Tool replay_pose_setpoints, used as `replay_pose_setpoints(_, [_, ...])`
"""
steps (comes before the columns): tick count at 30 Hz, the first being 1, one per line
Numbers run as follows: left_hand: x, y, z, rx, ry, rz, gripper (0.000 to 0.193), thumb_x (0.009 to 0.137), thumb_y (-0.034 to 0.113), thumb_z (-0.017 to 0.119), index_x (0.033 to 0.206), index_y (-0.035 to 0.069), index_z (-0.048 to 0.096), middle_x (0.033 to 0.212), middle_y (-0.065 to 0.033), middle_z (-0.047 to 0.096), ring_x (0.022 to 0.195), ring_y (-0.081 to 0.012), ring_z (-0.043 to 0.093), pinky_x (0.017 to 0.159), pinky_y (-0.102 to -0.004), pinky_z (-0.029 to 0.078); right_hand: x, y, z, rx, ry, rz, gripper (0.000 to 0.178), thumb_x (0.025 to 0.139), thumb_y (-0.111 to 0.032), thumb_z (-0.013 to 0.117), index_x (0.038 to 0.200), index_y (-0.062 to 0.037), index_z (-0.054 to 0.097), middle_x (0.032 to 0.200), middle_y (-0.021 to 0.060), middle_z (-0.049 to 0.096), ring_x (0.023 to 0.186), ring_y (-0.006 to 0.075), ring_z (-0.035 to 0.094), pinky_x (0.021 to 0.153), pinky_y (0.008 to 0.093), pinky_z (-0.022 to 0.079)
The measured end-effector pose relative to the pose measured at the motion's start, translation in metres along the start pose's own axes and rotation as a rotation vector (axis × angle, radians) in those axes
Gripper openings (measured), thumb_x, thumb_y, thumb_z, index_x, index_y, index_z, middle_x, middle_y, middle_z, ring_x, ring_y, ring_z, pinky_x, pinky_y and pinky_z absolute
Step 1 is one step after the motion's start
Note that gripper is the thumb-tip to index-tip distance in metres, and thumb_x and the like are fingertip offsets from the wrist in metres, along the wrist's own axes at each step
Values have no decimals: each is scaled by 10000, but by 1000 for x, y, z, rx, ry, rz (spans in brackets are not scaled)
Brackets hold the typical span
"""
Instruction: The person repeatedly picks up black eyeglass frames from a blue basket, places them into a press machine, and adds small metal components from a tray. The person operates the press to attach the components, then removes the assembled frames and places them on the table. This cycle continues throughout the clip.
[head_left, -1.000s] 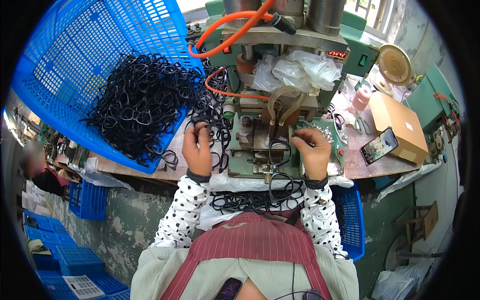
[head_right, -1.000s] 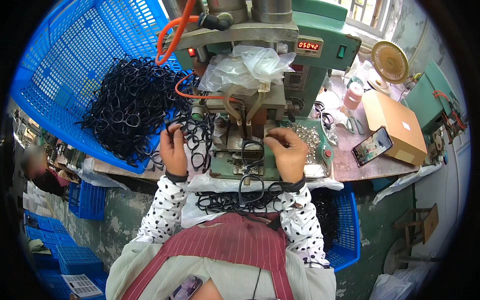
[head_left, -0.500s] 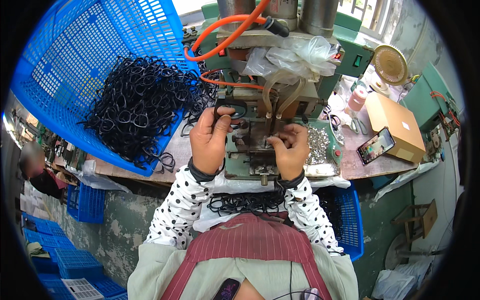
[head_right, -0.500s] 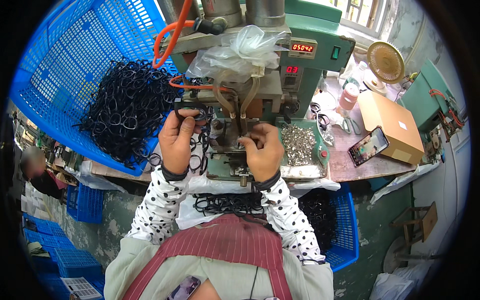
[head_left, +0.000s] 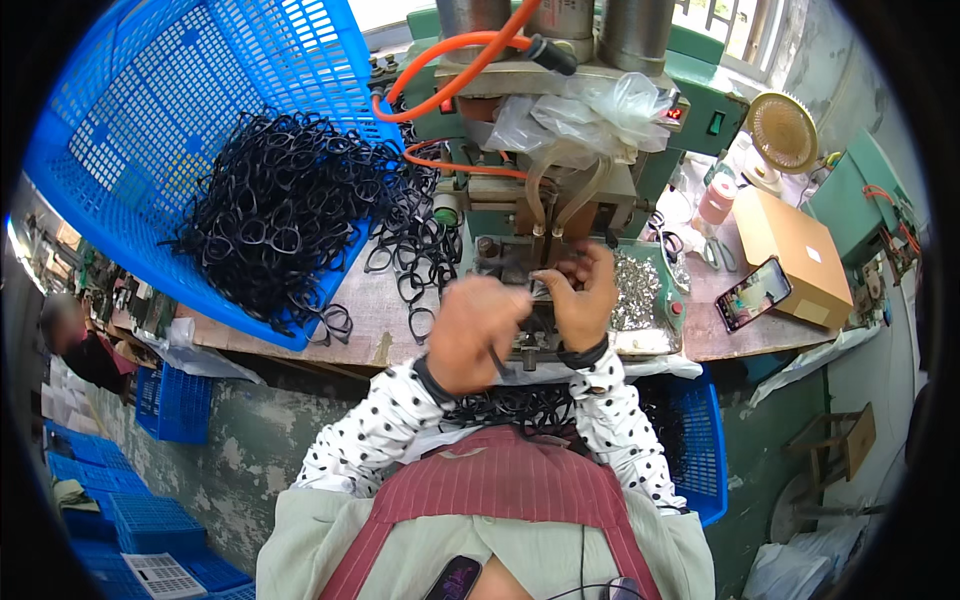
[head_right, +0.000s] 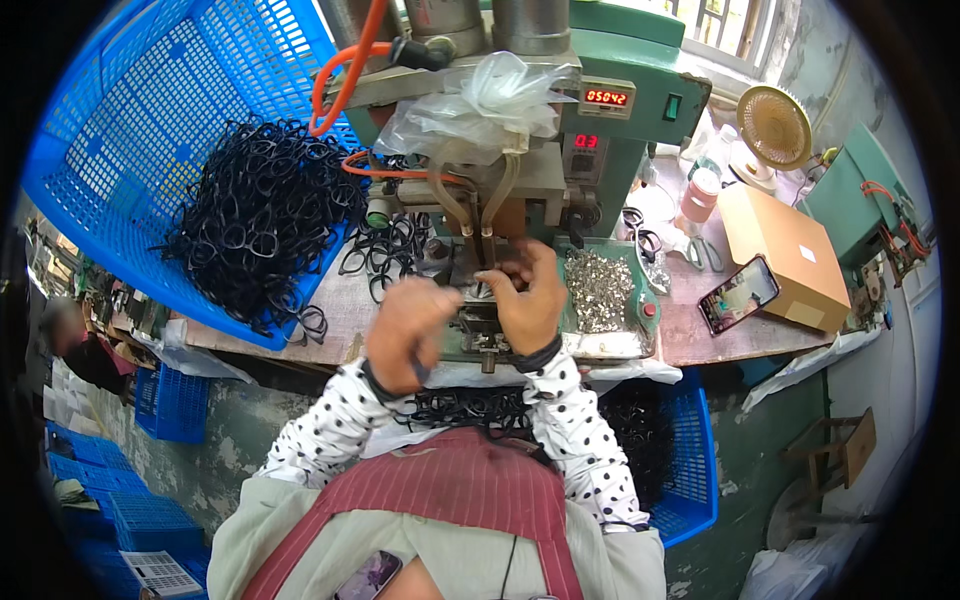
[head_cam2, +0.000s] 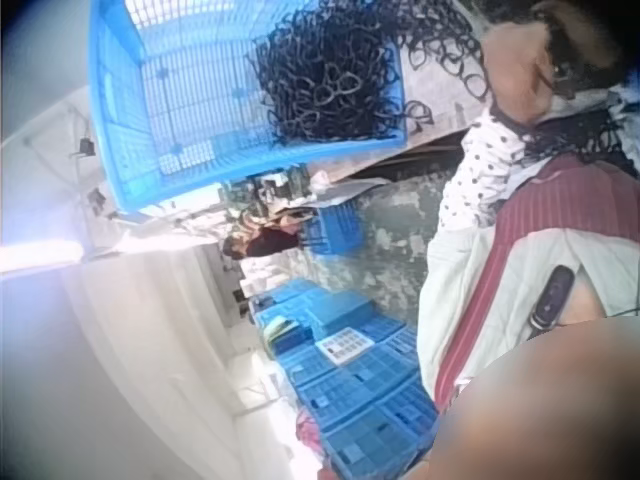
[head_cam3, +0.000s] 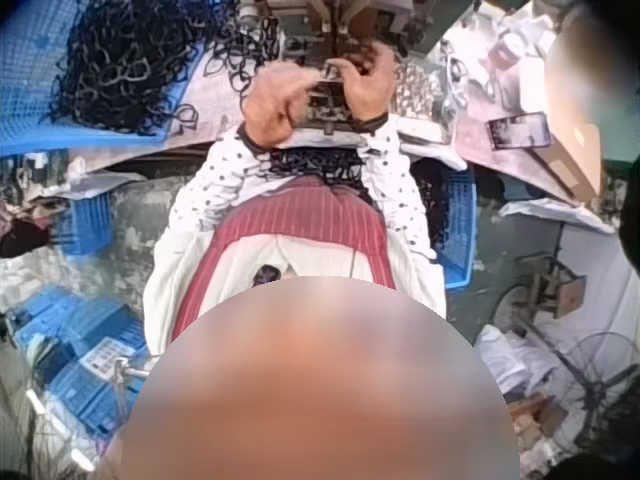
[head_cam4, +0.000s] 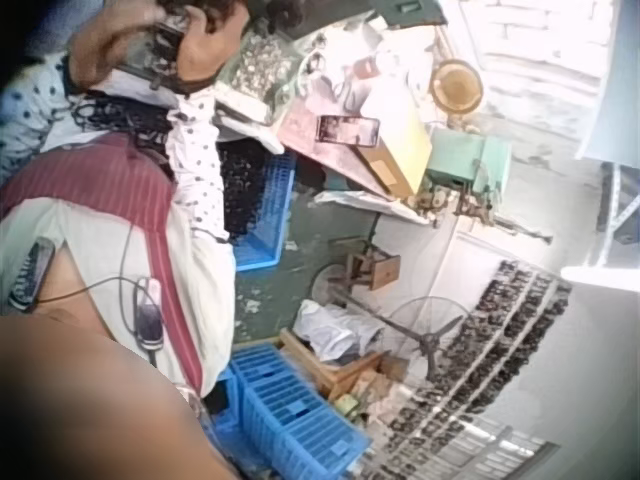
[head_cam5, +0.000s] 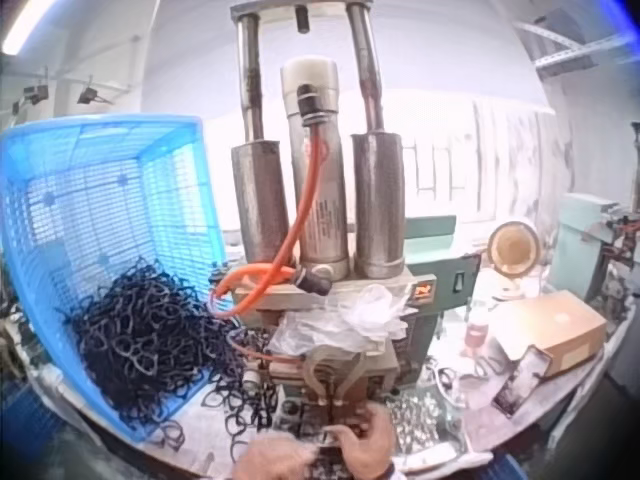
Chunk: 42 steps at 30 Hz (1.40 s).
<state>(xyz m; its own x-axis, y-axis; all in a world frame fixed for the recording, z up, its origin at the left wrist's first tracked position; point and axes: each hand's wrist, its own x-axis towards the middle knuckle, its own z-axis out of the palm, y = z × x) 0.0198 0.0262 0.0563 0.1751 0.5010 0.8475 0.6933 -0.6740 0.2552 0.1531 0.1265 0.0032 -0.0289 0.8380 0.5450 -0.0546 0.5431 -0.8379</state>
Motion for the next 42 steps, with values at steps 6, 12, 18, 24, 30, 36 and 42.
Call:
replay_pose_setpoints(6, [-20,-6,29,-140,-295,168,539,716,-50,587,1251,15,559,1259,-158,581,1098,-307,592,996,-468,451,31,53,-87,-876,194,-162,373,716,-169,778,1062,-138,642,876,49,691,810,280,623,702,405,477])
replay_pose_setpoints(12, [-23,-14,31,-109,-331,190,507,737,-25,600,1240,22,562,1287,-143,565,1089,-304,584,983,-455,467,9,72,-129,-1243,-144,-95,257,734,-266,761,942,-138,682,917,49,658,889,281,569,775,424,442])
replay_pose_setpoints(18, [-23,-12,34,-120,-309,190,465,748,-33,618,1208,30,582,1254,-151,597,1084,-301,610,954,-460,489,1,92,-122,-1041,50,-176,72,747,-143,724,779,-125,662,896,36,622,892,270,553,775,406,424])
replay_pose_setpoints(24, [-11,-15,3,29,-394,304,435,824,152,680,1231,51,566,1231,-143,600,1072,-301,604,962,-498,410,-2,91,-116,-868,136,-99,62,855,-89,638,889,-70,590,767,130,634,724,344,613,631,439,454])
replay_pose_setpoints(30, [-62,-164,1,760,219,-499,271,829,339,675,906,83,628,920,-97,545,906,-310,536,769,-439,424,-3,99,-111,-790,86,-72,87,873,-42,607,952,-47,568,823,168,670,752,356,651,637,441,492])
replay_pose_setpoints(36, [-106,-229,21,895,-189,-1103,343,813,430,643,811,90,682,956,-116,566,966,-329,550,787,-519,435,-3,98,-112,-824,52,-66,104,881,-23,580,978,-35,543,792,181,650,699,373,640,602,452,484])
replay_pose_setpoints(42, [-108,-206,9,578,57,-837,236,854,265,612,758,53,575,817,-154,564,806,-369,547,704,-477,439,-5,100,-111,-735,29,-95,102,937,-42,513,1036,-19,521,781,209,631,698,406,625,592,468,473])
